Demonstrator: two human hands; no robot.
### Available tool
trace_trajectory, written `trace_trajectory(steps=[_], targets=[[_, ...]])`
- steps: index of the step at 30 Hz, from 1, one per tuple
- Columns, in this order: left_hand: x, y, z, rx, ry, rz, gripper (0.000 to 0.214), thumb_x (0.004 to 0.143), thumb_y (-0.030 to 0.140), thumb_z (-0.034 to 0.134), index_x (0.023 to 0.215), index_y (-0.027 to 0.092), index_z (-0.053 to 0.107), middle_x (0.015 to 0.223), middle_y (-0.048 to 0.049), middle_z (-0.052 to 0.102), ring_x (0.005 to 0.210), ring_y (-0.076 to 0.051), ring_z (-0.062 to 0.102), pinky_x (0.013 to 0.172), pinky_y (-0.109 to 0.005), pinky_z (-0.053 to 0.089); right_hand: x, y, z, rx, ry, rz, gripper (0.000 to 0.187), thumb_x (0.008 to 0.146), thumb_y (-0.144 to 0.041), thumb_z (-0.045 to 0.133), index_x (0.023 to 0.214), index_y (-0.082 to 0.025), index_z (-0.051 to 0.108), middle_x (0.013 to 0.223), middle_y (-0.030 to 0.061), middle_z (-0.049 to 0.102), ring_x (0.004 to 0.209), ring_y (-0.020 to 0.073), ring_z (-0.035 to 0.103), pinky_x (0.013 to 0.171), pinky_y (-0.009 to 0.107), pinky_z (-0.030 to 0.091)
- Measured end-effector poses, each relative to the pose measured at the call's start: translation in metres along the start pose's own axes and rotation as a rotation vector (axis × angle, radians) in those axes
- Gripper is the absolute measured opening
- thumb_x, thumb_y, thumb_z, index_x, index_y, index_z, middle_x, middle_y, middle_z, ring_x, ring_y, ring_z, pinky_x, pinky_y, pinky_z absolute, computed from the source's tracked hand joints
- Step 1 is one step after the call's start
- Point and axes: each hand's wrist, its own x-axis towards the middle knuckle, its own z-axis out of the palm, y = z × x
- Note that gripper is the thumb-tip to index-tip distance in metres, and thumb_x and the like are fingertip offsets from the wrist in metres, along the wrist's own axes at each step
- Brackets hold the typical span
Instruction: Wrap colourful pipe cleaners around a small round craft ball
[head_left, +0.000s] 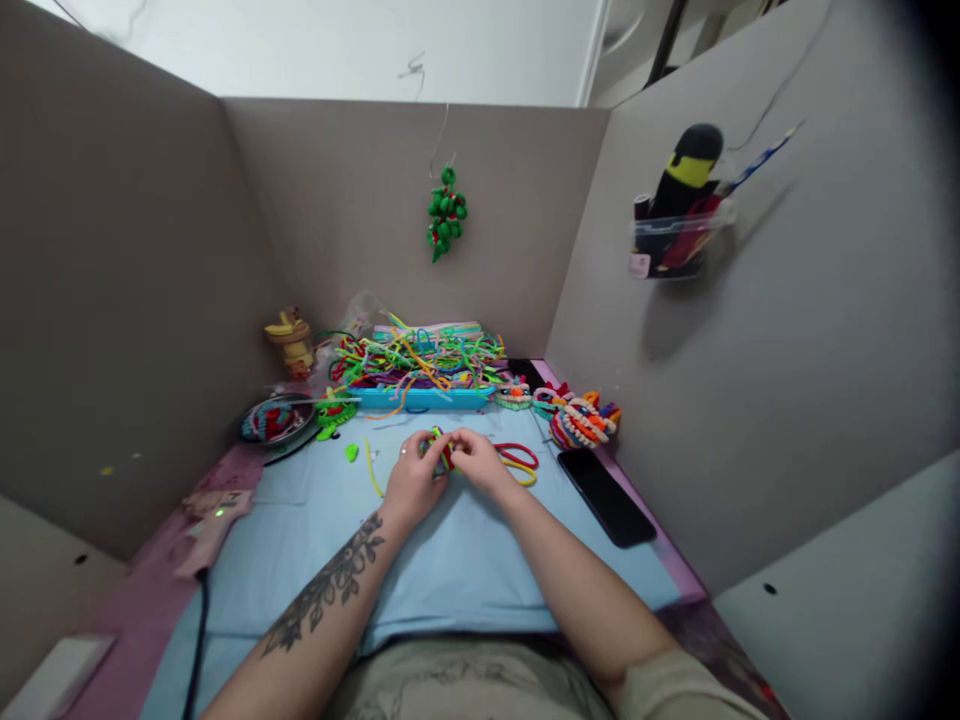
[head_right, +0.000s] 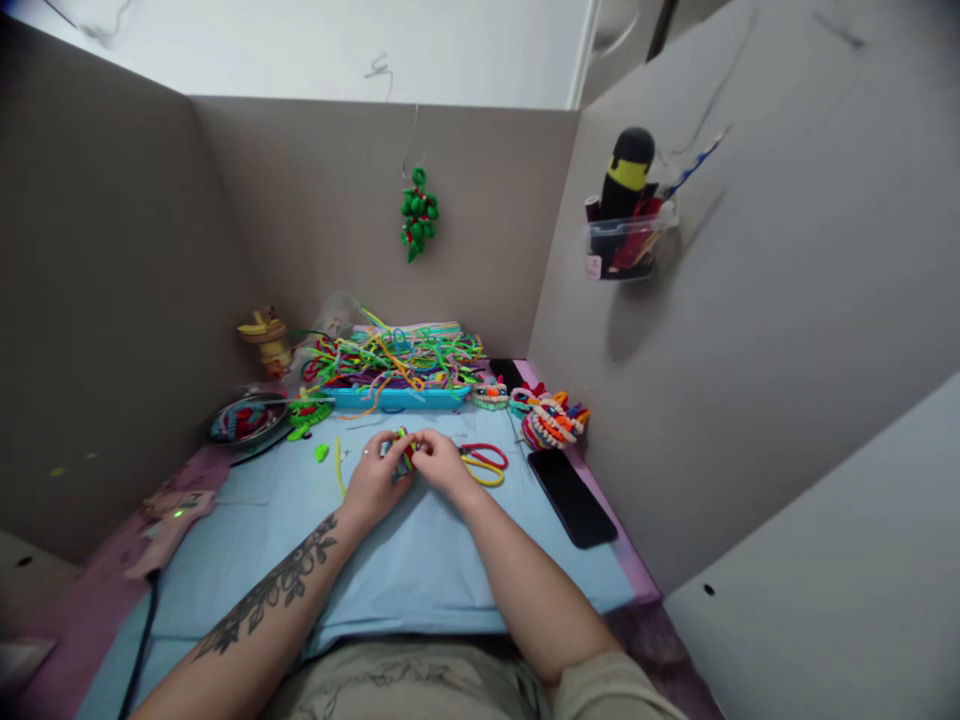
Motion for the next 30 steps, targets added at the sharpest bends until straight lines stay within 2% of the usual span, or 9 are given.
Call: trace_trajectory(steps=[6, 12, 19, 24, 27, 30], targets=[[0.0, -0.001, 0.0, -0.056, -0.017, -0.027, 0.064, 0.067, 0.01, 0.059, 0.128, 0.022, 0.049, 0.118, -0.0116, 0.043, 0.111, -0.027, 0.047, 0.094, -0.041, 0.044, 0.002, 0.001, -0.002, 0.091, -0.022, 0.054, 0.012, 0.061, -0.017, 0.045, 0.07, -0.017, 0.053, 0.058, -0.0055, 0.044, 0.054, 0.0096, 0.039, 0.052, 0.022, 0.031], [0.0, -0.003, 0.003, -0.283, -0.005, -0.143, 0.063, 0.066, 0.015, 0.063, 0.126, 0.022, 0.048, 0.117, -0.0081, 0.04, 0.111, -0.022, 0.048, 0.096, -0.038, 0.044, 0.001, -0.009, -0.008, 0.173, -0.117, 0.163, 0.006, 0.063, -0.023, 0.052, 0.066, -0.017, 0.052, 0.055, -0.0053, 0.047, 0.051, 0.0092, 0.04, 0.05, 0.021, 0.03], [0.003, -0.004, 0.004, -0.605, -0.022, -0.304, 0.062, 0.065, 0.025, 0.07, 0.124, 0.025, 0.048, 0.116, -0.0075, 0.039, 0.111, -0.023, 0.048, 0.076, -0.032, 0.055, 0.002, -0.002, -0.013, 0.299, -0.177, 0.18, 0.034, 0.072, -0.048, 0.06, 0.063, -0.018, 0.047, 0.051, -0.0063, 0.04, 0.047, 0.0077, 0.034, 0.047, 0.021, 0.026], [0.005, -0.004, 0.002, -0.746, -0.061, -0.389, 0.063, 0.062, 0.027, 0.074, 0.121, 0.021, 0.05, 0.122, -0.0106, 0.045, 0.112, -0.025, 0.05, 0.078, -0.033, 0.053, 0.001, 0.0, -0.022, 0.357, -0.296, 0.16, 0.04, 0.07, -0.054, 0.066, 0.081, -0.016, 0.057, 0.065, -0.0022, 0.049, 0.056, 0.0092, 0.042, 0.052, 0.021, 0.031], [0.007, -0.005, 0.0, -0.879, -0.096, -0.437, 0.068, 0.062, 0.028, 0.076, 0.123, 0.019, 0.048, 0.125, -0.0115, 0.049, 0.108, -0.024, 0.055, 0.085, -0.037, 0.05, -0.001, -0.001, -0.03, 0.427, -0.418, 0.119, 0.05, 0.062, -0.048, 0.076, 0.097, -0.017, 0.059, 0.082, 0.0018, 0.056, 0.071, 0.013, 0.051, 0.063, 0.023, 0.038], [0.009, -0.005, -0.002, -0.957, -0.139, -0.47, 0.071, 0.06, 0.029, 0.077, 0.123, 0.017, 0.046, 0.124, -0.0117, 0.052, 0.106, -0.024, 0.057, 0.089, -0.039, 0.048, -0.002, -0.001, -0.035, 0.461, -0.487, 0.088, 0.06, 0.054, -0.043, 0.082, 0.103, -0.018, 0.058, 0.097, 0.0042, 0.058, 0.087, 0.0167, 0.053, 0.075, 0.026, 0.041]])
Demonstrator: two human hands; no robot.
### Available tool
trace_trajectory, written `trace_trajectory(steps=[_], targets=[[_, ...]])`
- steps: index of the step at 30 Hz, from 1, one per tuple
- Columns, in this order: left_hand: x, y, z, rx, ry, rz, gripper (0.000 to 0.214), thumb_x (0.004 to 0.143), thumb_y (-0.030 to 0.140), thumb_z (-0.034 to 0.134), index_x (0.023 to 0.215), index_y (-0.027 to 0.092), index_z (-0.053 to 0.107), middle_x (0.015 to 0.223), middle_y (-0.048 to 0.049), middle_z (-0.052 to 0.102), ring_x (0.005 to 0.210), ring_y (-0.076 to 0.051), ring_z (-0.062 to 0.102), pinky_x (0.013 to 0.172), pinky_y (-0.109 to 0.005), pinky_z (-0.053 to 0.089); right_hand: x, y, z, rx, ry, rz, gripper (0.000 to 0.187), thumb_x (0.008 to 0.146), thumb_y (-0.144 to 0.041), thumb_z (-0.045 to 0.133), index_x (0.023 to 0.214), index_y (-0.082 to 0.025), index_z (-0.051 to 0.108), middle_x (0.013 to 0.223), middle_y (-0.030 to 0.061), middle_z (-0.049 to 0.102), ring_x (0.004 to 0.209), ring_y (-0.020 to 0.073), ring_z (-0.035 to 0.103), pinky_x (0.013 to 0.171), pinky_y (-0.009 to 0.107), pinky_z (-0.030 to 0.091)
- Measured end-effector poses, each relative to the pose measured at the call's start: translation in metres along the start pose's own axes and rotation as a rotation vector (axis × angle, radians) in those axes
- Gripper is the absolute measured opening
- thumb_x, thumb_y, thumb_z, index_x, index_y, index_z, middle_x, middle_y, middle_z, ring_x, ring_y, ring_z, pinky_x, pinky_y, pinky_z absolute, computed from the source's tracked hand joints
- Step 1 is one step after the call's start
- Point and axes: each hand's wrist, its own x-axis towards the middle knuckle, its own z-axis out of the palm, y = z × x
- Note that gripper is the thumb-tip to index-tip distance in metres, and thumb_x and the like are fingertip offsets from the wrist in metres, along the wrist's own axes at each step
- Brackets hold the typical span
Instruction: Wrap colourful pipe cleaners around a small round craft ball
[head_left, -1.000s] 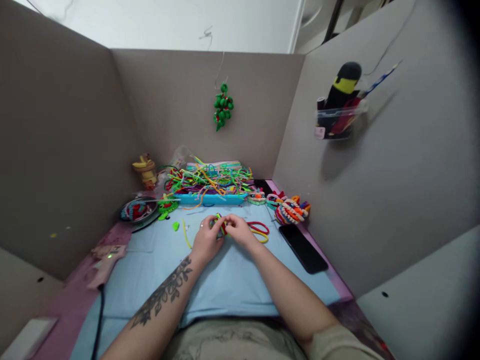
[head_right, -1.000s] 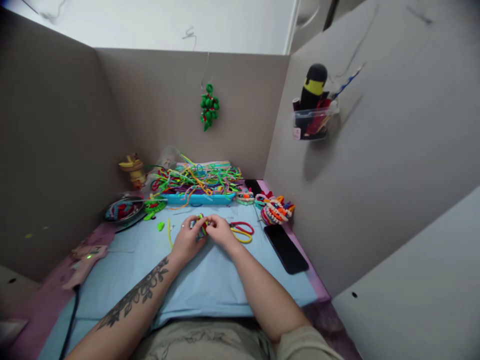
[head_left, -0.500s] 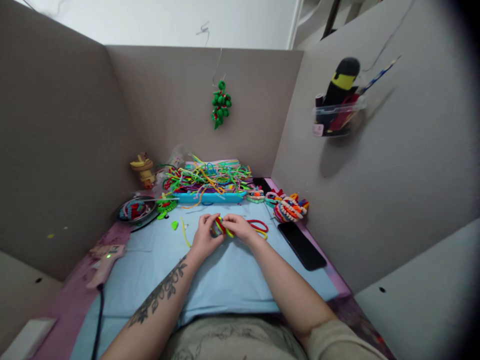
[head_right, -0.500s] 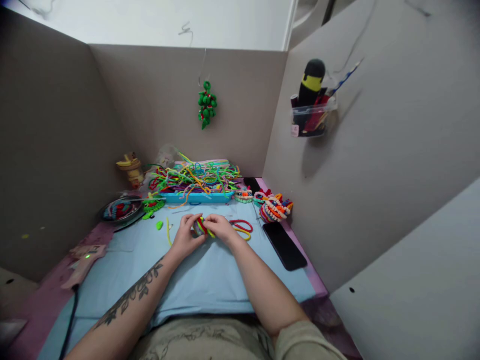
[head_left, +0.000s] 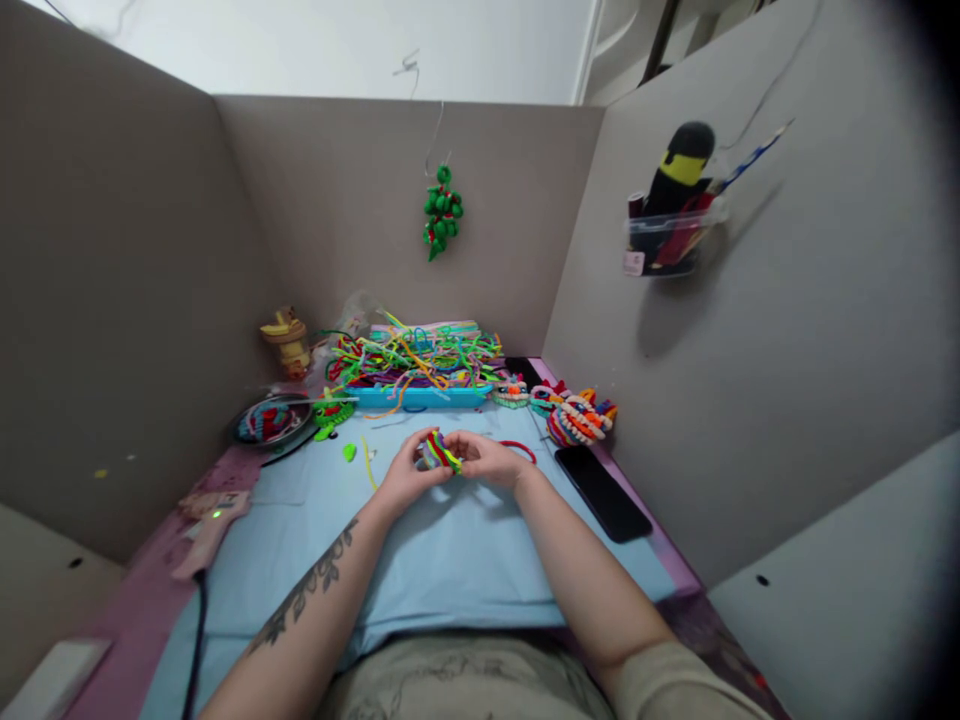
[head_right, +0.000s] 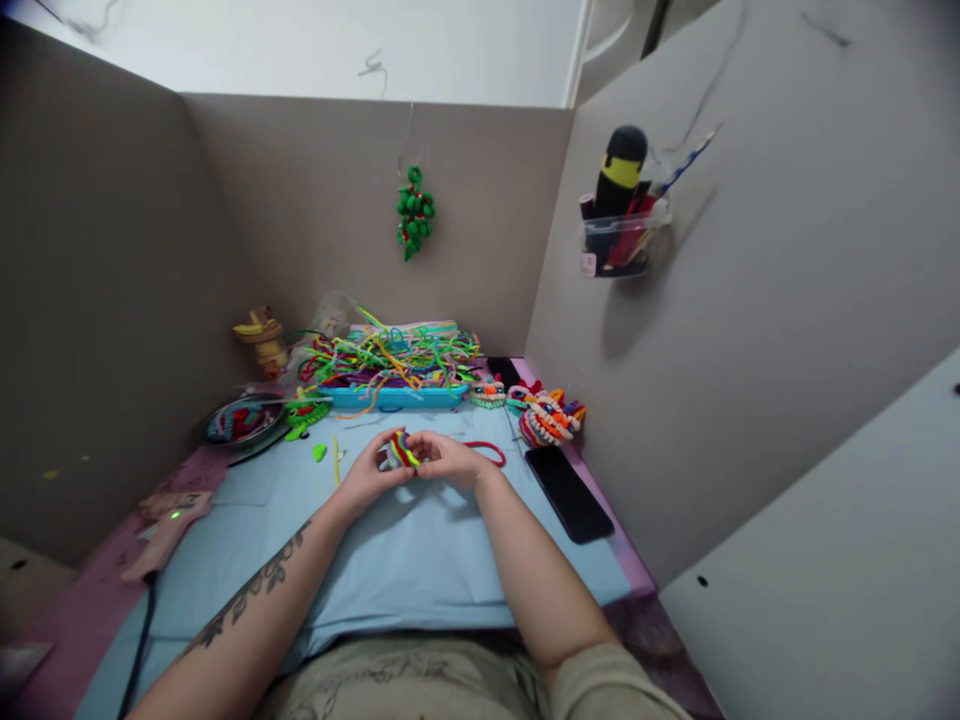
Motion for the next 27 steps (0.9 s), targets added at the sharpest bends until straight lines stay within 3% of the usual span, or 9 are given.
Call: trace_trajectory(steps=[5, 15, 19, 23, 27], targets=[[0.0, 0.0, -0.001, -0.016, -0.012, 0.005, 0.072, 0.061, 0.031, 0.077, 0.124, 0.017, 0.046, 0.125, -0.0123, 0.053, 0.106, -0.025, 0.057, 0.09, -0.04, 0.047, 0.001, -0.001, 0.001, 0.002, 0.039, 0.017, 0.057, 0.055, -0.041, 0.082, 0.102, -0.018, 0.059, 0.096, 0.0042, 0.059, 0.089, 0.0164, 0.054, 0.081, 0.028, 0.041], [0.001, -0.009, 0.0, 0.039, 0.016, 0.04, 0.071, 0.06, 0.033, 0.078, 0.123, 0.019, 0.049, 0.128, -0.0118, 0.052, 0.11, -0.024, 0.055, 0.091, -0.037, 0.046, 0.01, 0.004, 0.012, -0.138, 0.178, -0.017, 0.039, 0.065, -0.046, 0.073, 0.085, -0.017, 0.057, 0.076, -0.0011, 0.055, 0.069, 0.0127, 0.051, 0.065, 0.025, 0.041], [0.0, -0.002, 0.0, 0.012, 0.01, 0.007, 0.069, 0.06, 0.032, 0.078, 0.122, 0.019, 0.05, 0.127, -0.0104, 0.054, 0.108, -0.024, 0.056, 0.093, -0.038, 0.044, 0.008, 0.005, 0.009, -0.168, 0.203, -0.053, 0.042, 0.068, -0.05, 0.069, 0.092, -0.018, 0.056, 0.085, 0.002, 0.057, 0.077, 0.0154, 0.054, 0.071, 0.028, 0.042], [0.0, 0.001, 0.0, 0.001, 0.05, -0.032, 0.068, 0.061, 0.032, 0.076, 0.122, 0.017, 0.049, 0.119, -0.0092, 0.058, 0.101, -0.023, 0.058, 0.088, -0.036, 0.045, 0.002, -0.005, 0.009, -0.321, 0.208, -0.181, 0.044, 0.068, -0.045, 0.071, 0.099, -0.019, 0.053, 0.094, 0.0037, 0.055, 0.087, 0.017, 0.052, 0.073, 0.027, 0.041], [0.003, -0.005, 0.0, -0.008, 0.11, -0.061, 0.069, 0.061, 0.034, 0.076, 0.122, 0.019, 0.048, 0.112, -0.008, 0.061, 0.091, -0.021, 0.06, 0.081, -0.036, 0.048, -0.001, -0.015, 0.015, -0.59, 0.262, -0.246, 0.018, 0.073, -0.031, 0.066, 0.081, -0.019, 0.056, 0.083, 0.0009, 0.053, 0.076, 0.0141, 0.049, 0.067, 0.025, 0.038]])
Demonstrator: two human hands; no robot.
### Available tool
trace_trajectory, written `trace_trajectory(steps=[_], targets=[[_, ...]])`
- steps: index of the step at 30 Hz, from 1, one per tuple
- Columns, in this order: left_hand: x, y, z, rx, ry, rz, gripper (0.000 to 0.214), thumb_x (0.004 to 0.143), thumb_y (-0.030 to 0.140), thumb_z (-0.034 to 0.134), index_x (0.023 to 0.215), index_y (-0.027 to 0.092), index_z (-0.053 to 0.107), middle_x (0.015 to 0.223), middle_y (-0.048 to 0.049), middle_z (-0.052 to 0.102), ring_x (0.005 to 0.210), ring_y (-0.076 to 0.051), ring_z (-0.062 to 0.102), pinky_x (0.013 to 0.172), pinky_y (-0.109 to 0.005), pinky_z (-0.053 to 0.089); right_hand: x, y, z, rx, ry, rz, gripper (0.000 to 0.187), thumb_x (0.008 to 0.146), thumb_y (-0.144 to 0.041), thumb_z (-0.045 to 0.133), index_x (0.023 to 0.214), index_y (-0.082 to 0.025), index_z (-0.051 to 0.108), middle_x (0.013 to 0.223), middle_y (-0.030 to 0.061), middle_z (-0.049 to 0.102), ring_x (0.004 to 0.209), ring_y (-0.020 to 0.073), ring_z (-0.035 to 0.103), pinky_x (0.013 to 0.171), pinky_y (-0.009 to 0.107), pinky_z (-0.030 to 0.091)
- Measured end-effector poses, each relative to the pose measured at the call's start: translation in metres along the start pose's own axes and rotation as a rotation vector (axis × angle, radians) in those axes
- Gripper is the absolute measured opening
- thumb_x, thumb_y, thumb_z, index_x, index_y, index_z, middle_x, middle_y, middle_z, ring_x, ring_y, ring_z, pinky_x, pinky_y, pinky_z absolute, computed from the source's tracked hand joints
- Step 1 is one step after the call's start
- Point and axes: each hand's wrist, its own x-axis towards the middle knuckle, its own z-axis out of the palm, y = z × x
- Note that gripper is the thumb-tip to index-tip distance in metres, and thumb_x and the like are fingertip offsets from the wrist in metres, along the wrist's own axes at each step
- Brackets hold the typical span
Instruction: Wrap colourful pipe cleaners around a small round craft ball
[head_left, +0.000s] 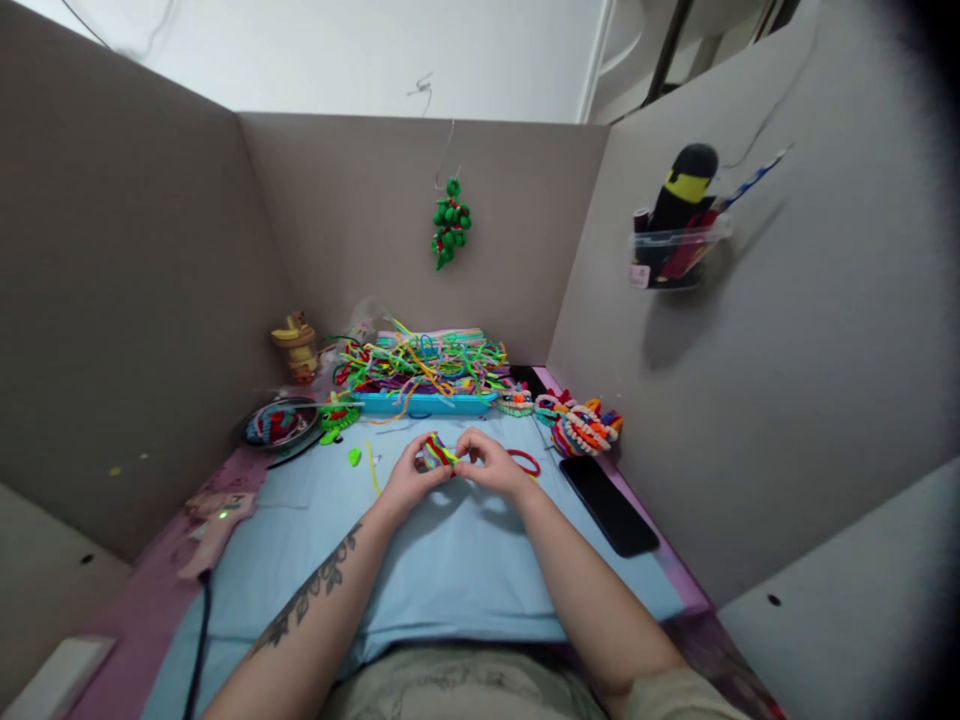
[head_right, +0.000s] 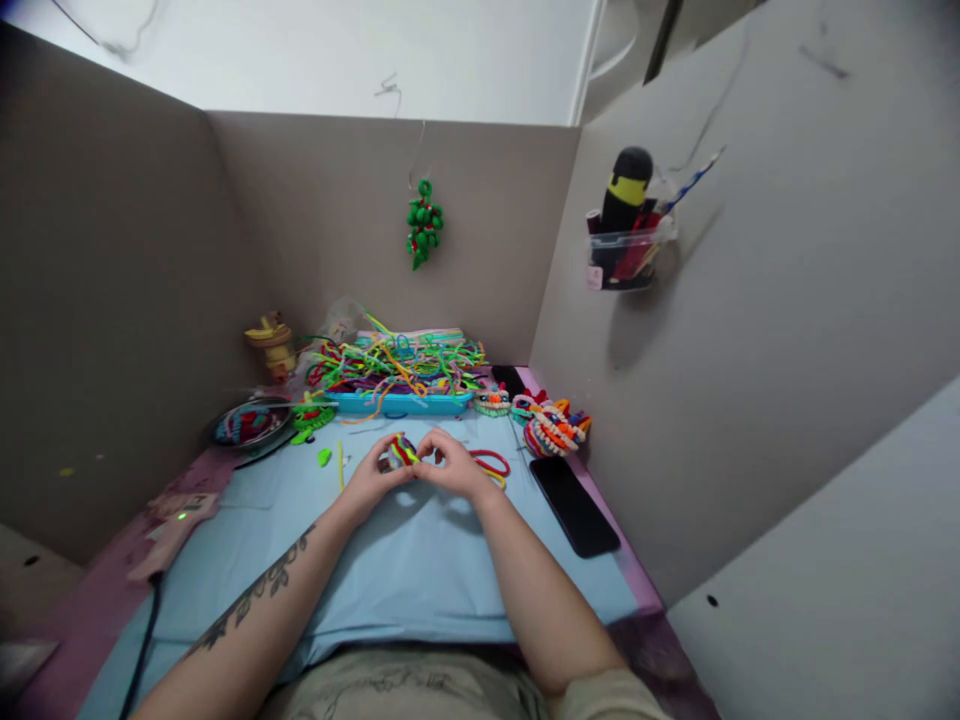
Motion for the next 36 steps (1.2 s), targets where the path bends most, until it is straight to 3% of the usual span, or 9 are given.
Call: trace_trajectory(steps=[2, 6, 11, 15, 18, 22, 25, 31, 36], targets=[[0.002, -0.004, 0.0, 0.043, 0.047, 0.046, 0.066, 0.06, 0.034, 0.077, 0.119, 0.019, 0.051, 0.111, -0.0077, 0.06, 0.095, -0.022, 0.059, 0.083, -0.036, 0.047, 0.001, -0.001, 0.005, -0.072, 0.043, -0.01, 0.011, 0.074, -0.026, 0.063, 0.071, -0.018, 0.055, 0.077, 0.0, 0.052, 0.071, 0.0133, 0.047, 0.064, 0.025, 0.036], [0.002, -0.009, 0.0, 0.236, 0.142, 0.184, 0.062, 0.06, 0.033, 0.076, 0.117, 0.02, 0.054, 0.111, -0.0085, 0.053, 0.104, -0.024, 0.054, 0.085, -0.036, 0.047, 0.004, 0.006, 0.022, -0.091, 0.21, 0.084, 0.014, 0.07, -0.023, 0.061, 0.061, -0.018, 0.052, 0.065, -0.0023, 0.049, 0.063, 0.0122, 0.045, 0.059, 0.024, 0.035], [-0.005, -0.01, 0.002, 0.393, 0.108, 0.294, 0.06, 0.069, 0.029, 0.067, 0.125, 0.026, 0.047, 0.115, -0.0071, 0.041, 0.106, -0.02, 0.052, 0.075, -0.03, 0.053, 0.006, 0.015, 0.035, -0.053, 0.349, 0.247, 0.017, 0.067, -0.023, 0.06, 0.057, -0.018, 0.048, 0.055, -0.0046, 0.046, 0.055, 0.011, 0.042, 0.055, 0.023, 0.034], [-0.005, -0.006, 0.003, 0.392, 0.086, 0.282, 0.062, 0.067, 0.028, 0.068, 0.125, 0.026, 0.047, 0.118, -0.0077, 0.041, 0.11, -0.022, 0.05, 0.076, -0.031, 0.053, 0.008, 0.017, 0.027, 0.072, 0.278, 0.233, 0.017, 0.071, -0.031, 0.061, 0.063, -0.018, 0.052, 0.056, -0.0043, 0.047, 0.055, 0.0111, 0.043, 0.055, 0.024, 0.035], [-0.005, 0.0, 0.002, 0.216, -0.011, 0.189, 0.067, 0.065, 0.032, 0.072, 0.126, 0.023, 0.046, 0.125, -0.0108, 0.044, 0.111, -0.025, 0.051, 0.076, -0.033, 0.053, 0.009, 0.017, 0.014, 0.167, 0.26, 0.171, 0.02, 0.079, -0.036, 0.054, 0.075, -0.017, 0.059, 0.068, -0.0008, 0.054, 0.065, 0.0133, 0.05, 0.063, 0.026, 0.04], [-0.005, 0.007, 0.001, -0.033, -0.184, 0.072, 0.072, 0.064, 0.034, 0.074, 0.128, 0.019, 0.045, 0.133, -0.0122, 0.048, 0.114, -0.026, 0.053, 0.094, -0.039, 0.045, 0.007, 0.016, 0.006, 0.058, 0.207, 0.057, 0.012, 0.074, -0.023, 0.059, 0.084, -0.02, 0.065, 0.089, 0.0023, 0.056, 0.087, 0.0163, 0.054, 0.077, 0.028, 0.042], [-0.005, 0.006, 0.001, -0.141, -0.244, 0.036, 0.073, 0.063, 0.034, 0.076, 0.128, 0.019, 0.046, 0.134, -0.0118, 0.048, 0.117, -0.028, 0.051, 0.096, -0.039, 0.044, 0.006, 0.014, 0.009, -0.038, 0.174, 0.004, 0.013, 0.07, -0.014, 0.061, 0.081, -0.02, 0.065, 0.092, 0.0026, 0.052, 0.093, 0.0168, 0.052, 0.084, 0.03, 0.04], [-0.004, 0.0, 0.002, -0.264, -0.239, 0.025, 0.071, 0.062, 0.029, 0.078, 0.125, 0.02, 0.048, 0.133, -0.0109, 0.049, 0.115, -0.029, 0.051, 0.091, -0.039, 0.046, 0.005, 0.013, 0.013, -0.099, 0.151, -0.053, 0.006, 0.073, -0.013, 0.06, 0.074, -0.019, 0.062, 0.093, 0.0028, 0.048, 0.094, 0.0165, 0.05, 0.088, 0.031, 0.039], [-0.004, -0.001, 0.002, -0.263, -0.236, 0.018, 0.07, 0.061, 0.027, 0.078, 0.124, 0.021, 0.048, 0.132, -0.0101, 0.05, 0.115, -0.028, 0.05, 0.093, -0.038, 0.043, 0.005, 0.016, 0.011, -0.285, 0.137, -0.059, 0.009, 0.072, -0.01, 0.061, 0.07, -0.019, 0.062, 0.091, 0.0025, 0.049, 0.093, 0.0174, 0.048, 0.088, 0.032, 0.038]])
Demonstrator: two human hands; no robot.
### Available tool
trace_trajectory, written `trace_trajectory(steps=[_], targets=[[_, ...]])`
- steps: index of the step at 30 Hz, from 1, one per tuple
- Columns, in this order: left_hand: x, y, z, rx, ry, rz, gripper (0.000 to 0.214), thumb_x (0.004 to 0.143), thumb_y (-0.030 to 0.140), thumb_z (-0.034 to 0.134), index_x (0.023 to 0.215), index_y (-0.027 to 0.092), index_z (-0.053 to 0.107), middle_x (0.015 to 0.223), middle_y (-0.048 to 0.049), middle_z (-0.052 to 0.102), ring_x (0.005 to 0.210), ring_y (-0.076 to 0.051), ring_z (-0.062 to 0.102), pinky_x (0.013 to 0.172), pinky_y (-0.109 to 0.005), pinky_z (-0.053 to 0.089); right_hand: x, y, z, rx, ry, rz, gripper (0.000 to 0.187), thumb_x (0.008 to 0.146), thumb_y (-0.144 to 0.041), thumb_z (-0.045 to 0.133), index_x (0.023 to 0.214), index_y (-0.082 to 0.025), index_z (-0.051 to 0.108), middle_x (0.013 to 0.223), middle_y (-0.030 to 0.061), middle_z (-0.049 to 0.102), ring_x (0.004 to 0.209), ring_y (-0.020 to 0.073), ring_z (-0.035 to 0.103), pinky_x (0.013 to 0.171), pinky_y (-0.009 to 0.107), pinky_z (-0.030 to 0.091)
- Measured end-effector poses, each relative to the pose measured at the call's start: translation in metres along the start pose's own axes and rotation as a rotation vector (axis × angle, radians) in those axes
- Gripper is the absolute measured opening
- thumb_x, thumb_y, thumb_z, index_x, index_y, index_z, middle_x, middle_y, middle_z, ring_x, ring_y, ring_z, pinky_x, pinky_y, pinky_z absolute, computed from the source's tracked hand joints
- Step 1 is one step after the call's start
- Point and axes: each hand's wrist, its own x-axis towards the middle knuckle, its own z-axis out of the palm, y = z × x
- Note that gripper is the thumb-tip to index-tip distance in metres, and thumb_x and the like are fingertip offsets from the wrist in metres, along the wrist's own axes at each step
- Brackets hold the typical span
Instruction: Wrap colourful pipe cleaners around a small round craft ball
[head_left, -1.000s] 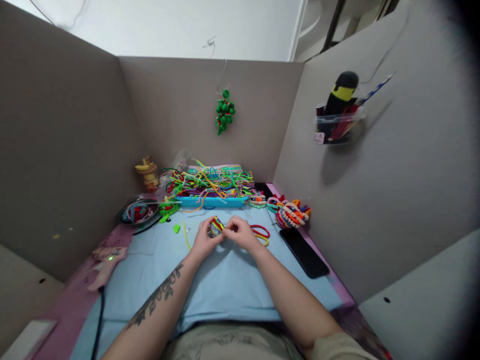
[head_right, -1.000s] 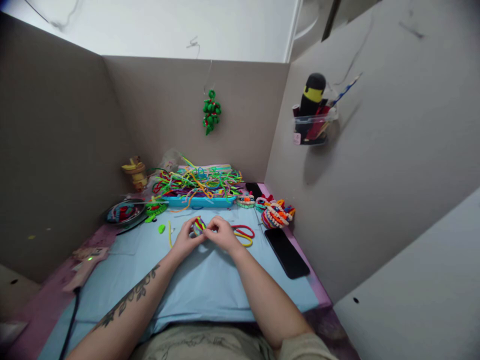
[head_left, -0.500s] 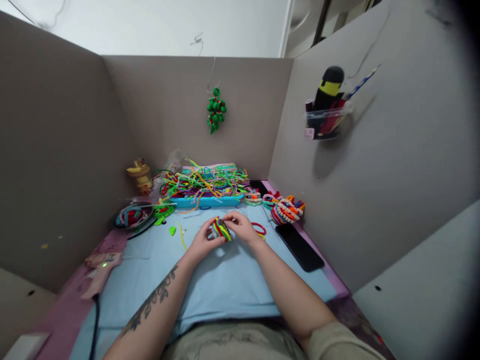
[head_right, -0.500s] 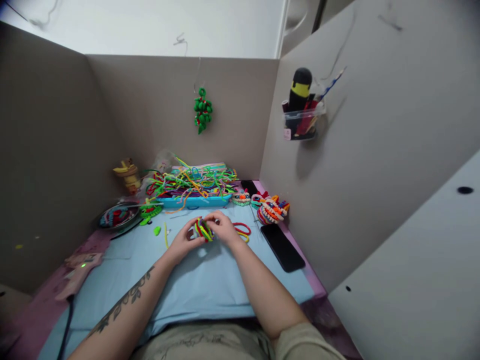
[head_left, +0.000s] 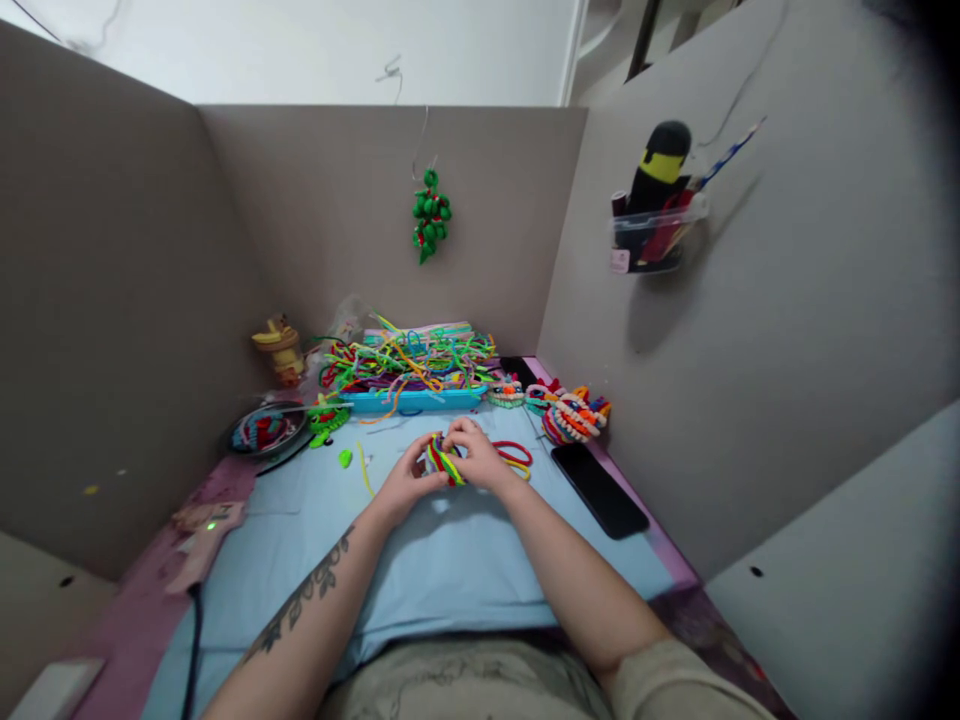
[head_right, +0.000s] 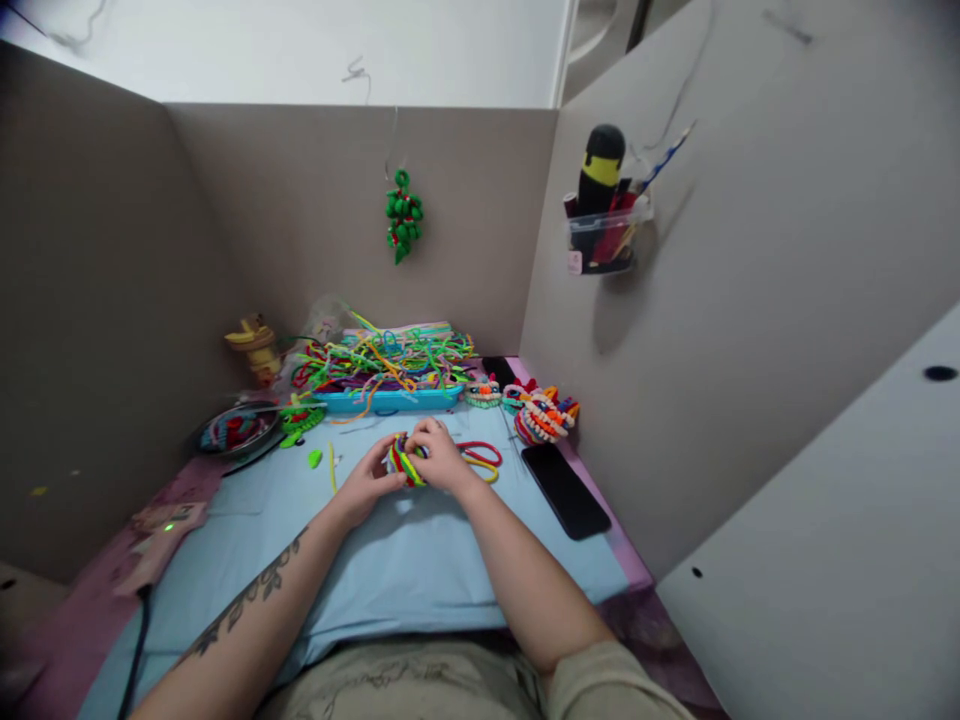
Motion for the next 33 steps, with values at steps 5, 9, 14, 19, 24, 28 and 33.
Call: trace_trajectory(steps=[5, 9, 14, 19, 24, 28, 33], targets=[[0.001, -0.001, -0.002, 0.035, 0.02, 0.023, 0.069, 0.061, 0.028, 0.078, 0.123, 0.021, 0.049, 0.133, -0.0096, 0.05, 0.116, -0.027, 0.05, 0.096, -0.037, 0.041, 0.001, 0.001, 0.0, -0.048, 0.02, 0.019, 0.011, 0.07, -0.008, 0.06, 0.069, -0.019, 0.062, 0.086, 0.0024, 0.052, 0.09, 0.0176, 0.049, 0.085, 0.032, 0.039], [0.002, -0.002, -0.003, 0.063, 0.042, 0.061, 0.069, 0.061, 0.029, 0.078, 0.124, 0.022, 0.049, 0.133, -0.0089, 0.05, 0.116, -0.027, 0.051, 0.098, -0.038, 0.04, 0.002, -0.002, -0.002, 0.093, 0.047, 0.066, 0.004, 0.073, -0.016, 0.058, 0.075, -0.018, 0.061, 0.083, 0.0015, 0.055, 0.081, 0.0156, 0.052, 0.076, 0.028, 0.041], [0.001, 0.003, -0.002, 0.078, 0.075, 0.083, 0.074, 0.063, 0.029, 0.077, 0.128, 0.022, 0.044, 0.13, -0.0108, 0.052, 0.112, -0.027, 0.054, 0.094, -0.039, 0.045, 0.001, -0.002, -0.007, 0.408, -0.11, 0.275, 0.018, 0.078, -0.032, 0.057, 0.074, -0.015, 0.063, 0.067, -0.0009, 0.057, 0.062, 0.012, 0.05, 0.06, 0.024, 0.038], [0.001, 0.008, 0.001, 0.047, 0.061, 0.101, 0.075, 0.06, 0.026, 0.079, 0.125, 0.021, 0.044, 0.128, -0.0118, 0.052, 0.112, -0.026, 0.054, 0.089, -0.038, 0.049, 0.0, 0.004, -0.01, 0.576, -0.276, 0.325, 0.023, 0.069, -0.036, 0.069, 0.071, -0.014, 0.066, 0.066, 0.0, 0.06, 0.062, 0.0118, 0.052, 0.064, 0.025, 0.038], [0.002, 0.002, -0.002, 0.126, 0.069, 0.13, 0.072, 0.059, 0.026, 0.079, 0.123, 0.023, 0.046, 0.13, -0.0122, 0.049, 0.115, -0.027, 0.051, 0.084, -0.036, 0.052, -0.001, 0.002, -0.011, 0.559, -0.291, 0.336, 0.022, 0.068, -0.035, 0.069, 0.069, -0.014, 0.063, 0.063, -0.0011, 0.057, 0.058, 0.0106, 0.049, 0.059, 0.023, 0.036], [0.004, -0.005, -0.003, 0.24, 0.231, 0.137, 0.068, 0.061, 0.031, 0.077, 0.122, 0.024, 0.049, 0.132, -0.0108, 0.046, 0.115, -0.026, 0.051, 0.083, -0.034, 0.052, -0.002, -0.01, -0.001, 0.259, -0.073, 0.238, 0.014, 0.078, -0.028, 0.057, 0.071, -0.016, 0.06, 0.066, -0.0006, 0.057, 0.063, 0.0121, 0.049, 0.061, 0.023, 0.037], [0.004, -0.005, -0.003, 0.262, 0.32, 0.125, 0.066, 0.061, 0.031, 0.077, 0.122, 0.024, 0.049, 0.131, -0.0096, 0.048, 0.112, -0.024, 0.053, 0.088, -0.035, 0.049, -0.001, -0.014, 0.009, 0.012, 0.068, 0.165, 0.01, 0.078, -0.019, 0.054, 0.071, -0.017, 0.061, 0.073, 0.0013, 0.061, 0.072, 0.0147, 0.052, 0.069, 0.026, 0.039]])
